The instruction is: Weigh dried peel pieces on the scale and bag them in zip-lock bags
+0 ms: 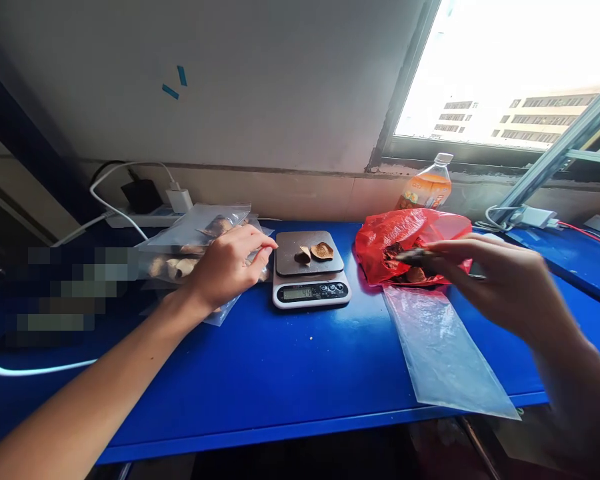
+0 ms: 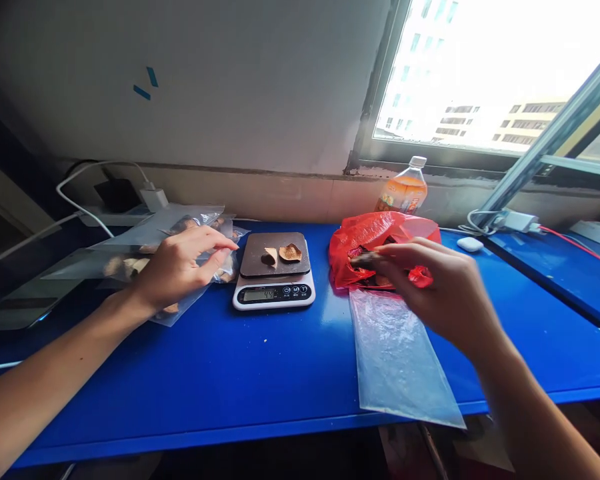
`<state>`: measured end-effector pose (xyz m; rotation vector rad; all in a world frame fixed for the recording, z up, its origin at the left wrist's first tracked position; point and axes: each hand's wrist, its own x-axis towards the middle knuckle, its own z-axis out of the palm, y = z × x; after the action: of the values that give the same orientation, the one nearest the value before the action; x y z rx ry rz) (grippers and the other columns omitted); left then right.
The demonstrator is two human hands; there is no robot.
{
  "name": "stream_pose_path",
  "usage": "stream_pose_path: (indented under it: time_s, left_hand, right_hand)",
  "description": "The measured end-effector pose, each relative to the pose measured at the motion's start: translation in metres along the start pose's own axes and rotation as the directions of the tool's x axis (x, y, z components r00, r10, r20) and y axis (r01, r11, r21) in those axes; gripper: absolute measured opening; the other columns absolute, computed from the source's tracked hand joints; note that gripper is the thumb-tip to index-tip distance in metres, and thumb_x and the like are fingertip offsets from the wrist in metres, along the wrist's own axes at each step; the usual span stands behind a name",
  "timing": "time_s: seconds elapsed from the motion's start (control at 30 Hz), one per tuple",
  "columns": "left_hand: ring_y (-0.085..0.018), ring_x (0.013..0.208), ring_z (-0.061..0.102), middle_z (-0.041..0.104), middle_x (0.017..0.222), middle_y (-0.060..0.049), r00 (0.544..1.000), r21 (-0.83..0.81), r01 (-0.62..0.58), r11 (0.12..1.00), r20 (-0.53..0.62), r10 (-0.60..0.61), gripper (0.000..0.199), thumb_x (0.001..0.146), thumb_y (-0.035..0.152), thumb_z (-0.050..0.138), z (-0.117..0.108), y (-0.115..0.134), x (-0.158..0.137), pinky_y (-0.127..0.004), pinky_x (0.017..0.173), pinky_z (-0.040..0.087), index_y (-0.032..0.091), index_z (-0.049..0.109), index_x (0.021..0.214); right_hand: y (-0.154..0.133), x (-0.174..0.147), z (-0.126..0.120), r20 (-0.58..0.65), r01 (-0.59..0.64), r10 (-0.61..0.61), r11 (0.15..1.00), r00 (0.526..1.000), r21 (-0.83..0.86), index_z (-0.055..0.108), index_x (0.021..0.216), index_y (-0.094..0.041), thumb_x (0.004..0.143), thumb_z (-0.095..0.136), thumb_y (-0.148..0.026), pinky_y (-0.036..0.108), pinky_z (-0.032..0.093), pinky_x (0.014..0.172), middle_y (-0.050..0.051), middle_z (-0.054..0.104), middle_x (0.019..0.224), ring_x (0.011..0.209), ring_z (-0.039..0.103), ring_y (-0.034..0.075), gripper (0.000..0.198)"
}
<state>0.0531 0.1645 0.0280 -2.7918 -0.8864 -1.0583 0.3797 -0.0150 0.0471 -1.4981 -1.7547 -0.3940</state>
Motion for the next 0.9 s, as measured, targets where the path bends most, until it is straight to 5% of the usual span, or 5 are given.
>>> stream_pose_path:
  time_s: [0.4,0.5,0.6,0.77,0.9]
  left_hand:
    - [-0.021,0.089,0.066,0.071,0.093,-0.006,0.997,0.008,-0.074,0.997,-0.001,0.074,0.03,0.096,0.026,0.044,-0.002,-0.005,-0.002,-0.035,0.087,0.05,0.015,0.071,0.093]
    - [-0.021,0.09,0.065,0.071,0.094,-0.007,0.997,-0.004,-0.072,0.997,0.0,0.072,0.029,0.095,0.025,0.045,-0.002,-0.003,-0.002,-0.036,0.088,0.05,0.014,0.072,0.093]
    - [-0.022,0.092,0.065,0.071,0.096,-0.008,0.998,-0.015,-0.07,0.997,0.002,0.07,0.029,0.095,0.025,0.045,-0.002,-0.001,-0.003,-0.037,0.089,0.051,0.014,0.072,0.094]
    - [-0.022,0.093,0.065,0.072,0.096,-0.007,0.997,-0.016,-0.071,0.997,0.01,0.071,0.028,0.095,0.024,0.045,0.0,-0.002,-0.003,-0.037,0.088,0.051,0.015,0.071,0.095]
    - [-0.022,0.092,0.065,0.071,0.095,-0.007,0.997,-0.011,-0.074,0.997,0.017,0.074,0.027,0.095,0.025,0.046,0.003,-0.004,-0.002,-0.037,0.087,0.05,0.014,0.071,0.094]
  right_hand:
    - [-0.012,0.124,0.178,0.365,-0.024,-0.048,0.981,0.93,0.19,0.077,0.083,-0.018,0.083,0.063,-0.022,0.024,0.046,0.067,0.002,0.074,0.082,0.072,0.064,0.014,0.014]
    - [-0.012,0.123,0.161,0.313,0.009,-0.065,0.984,0.947,0.177,0.075,0.078,-0.018,0.08,0.063,-0.023,0.028,0.046,0.072,0.004,0.073,0.081,0.076,0.062,0.016,0.013]
    - [-0.01,0.119,0.12,-0.047,0.066,-0.061,0.991,0.997,0.118,0.07,0.08,-0.018,0.076,0.055,-0.016,0.031,0.045,0.077,0.004,0.069,0.08,0.079,0.06,0.017,0.016]
    - [0.018,0.083,0.053,-0.483,0.16,-0.154,0.987,0.862,-0.029,0.059,0.063,-0.022,0.07,0.047,-0.015,0.031,0.041,0.067,0.001,0.056,0.06,0.069,0.051,0.017,0.016]
    - [0.069,0.047,0.037,-0.381,-0.192,0.113,0.966,0.917,-0.174,0.057,0.058,-0.021,0.068,0.042,-0.017,0.033,0.041,0.069,0.004,0.053,0.056,0.07,0.051,0.02,0.019]
